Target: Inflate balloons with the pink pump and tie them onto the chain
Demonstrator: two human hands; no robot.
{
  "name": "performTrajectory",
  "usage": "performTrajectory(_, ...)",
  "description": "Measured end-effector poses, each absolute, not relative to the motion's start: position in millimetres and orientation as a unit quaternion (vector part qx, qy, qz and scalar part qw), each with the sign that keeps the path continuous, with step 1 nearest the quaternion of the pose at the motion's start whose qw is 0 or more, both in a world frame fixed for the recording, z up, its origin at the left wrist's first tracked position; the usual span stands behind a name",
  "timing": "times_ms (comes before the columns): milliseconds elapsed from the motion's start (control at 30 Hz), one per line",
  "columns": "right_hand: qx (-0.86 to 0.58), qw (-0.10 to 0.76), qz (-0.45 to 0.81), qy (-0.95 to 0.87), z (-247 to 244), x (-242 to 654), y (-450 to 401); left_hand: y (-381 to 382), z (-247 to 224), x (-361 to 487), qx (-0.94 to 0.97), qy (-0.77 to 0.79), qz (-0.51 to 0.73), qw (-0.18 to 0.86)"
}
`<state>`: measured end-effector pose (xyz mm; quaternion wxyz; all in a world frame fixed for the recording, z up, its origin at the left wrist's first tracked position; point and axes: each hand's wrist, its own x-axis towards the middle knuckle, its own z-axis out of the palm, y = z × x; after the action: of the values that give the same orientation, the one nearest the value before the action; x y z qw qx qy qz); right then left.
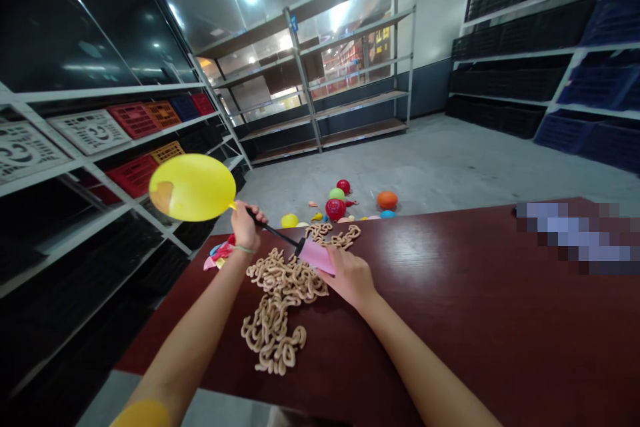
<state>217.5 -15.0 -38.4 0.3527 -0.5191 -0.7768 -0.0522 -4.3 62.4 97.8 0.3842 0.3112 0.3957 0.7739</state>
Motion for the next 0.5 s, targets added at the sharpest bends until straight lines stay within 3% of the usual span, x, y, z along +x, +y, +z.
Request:
performTrajectory(133, -0.524, 0.367, -0.049, -0.767, -42, 216, -12, 72, 110, -5, 0.303, 0.381, 0.799, 0.353)
performTrajectory(367, -0.569, 0.364, -0.068, -0.734, -42, 220, -13, 57, 49, 77, 0.291, 0.390, 0.767, 0.418)
performTrajectory(500, -0.562, 0.356, -0.067, -0.743, -40, 219, -15, 51, 40, 79, 0.310, 0.394, 0.750, 0.431)
